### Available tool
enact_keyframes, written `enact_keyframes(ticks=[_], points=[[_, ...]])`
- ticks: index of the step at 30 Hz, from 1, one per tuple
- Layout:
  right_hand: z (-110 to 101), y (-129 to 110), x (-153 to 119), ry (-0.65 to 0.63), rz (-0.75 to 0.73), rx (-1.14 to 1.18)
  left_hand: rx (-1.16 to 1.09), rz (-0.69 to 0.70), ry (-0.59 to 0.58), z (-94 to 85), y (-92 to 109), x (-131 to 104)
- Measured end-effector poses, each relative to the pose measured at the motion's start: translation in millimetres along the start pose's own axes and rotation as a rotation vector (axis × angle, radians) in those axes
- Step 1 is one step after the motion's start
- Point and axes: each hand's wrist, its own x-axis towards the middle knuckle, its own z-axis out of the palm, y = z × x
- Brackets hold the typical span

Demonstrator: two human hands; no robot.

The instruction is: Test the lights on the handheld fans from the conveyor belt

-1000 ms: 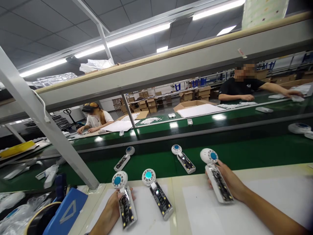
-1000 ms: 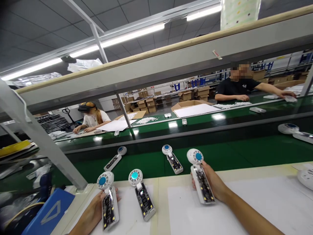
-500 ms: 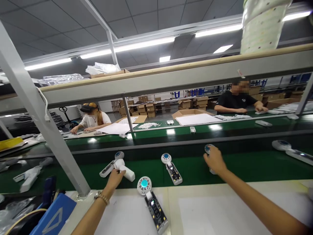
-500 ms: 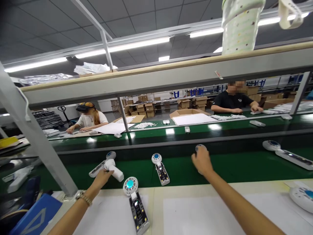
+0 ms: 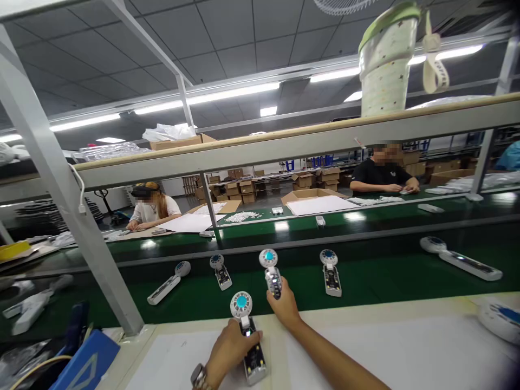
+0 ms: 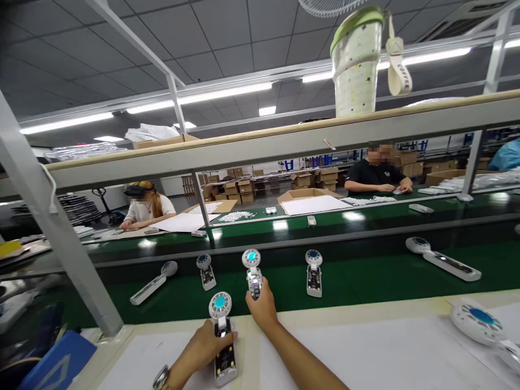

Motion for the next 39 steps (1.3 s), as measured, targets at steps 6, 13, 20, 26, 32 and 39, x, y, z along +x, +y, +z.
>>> enact_keyframes(ticks=[6,13,20,26,32,39], points=[[-66.8,24.2,-36.2,0.034,0.025,0.334,-0.02,0.111,-0.122,7.8,23.6,18.0],[-102.1,27.0,-63.4,-0.229,0.272,0.786,-0.944,0.107,-0.478,39.7,31.2,-3.7],[-107.2,25.9,-59.8,-0.274,0.328,0.828,-1.193,0.047,-0.421,53.6,18.5,0.1],[-108.4,29.9,-60.0,-0.265,0.377,0.851,-1.14,0.141,-0.451,51.6,18.9,-5.1],[-112.1,24.6,-63.7,-0.313,0.379,0.753,-1.08,0.159,-0.421,49.5,24.0,-14.3],[-112.8,20.6,-64.9,-0.341,0.359,0.689,-1.067,0.161,-0.47,48.9,19.4,-11.8]])
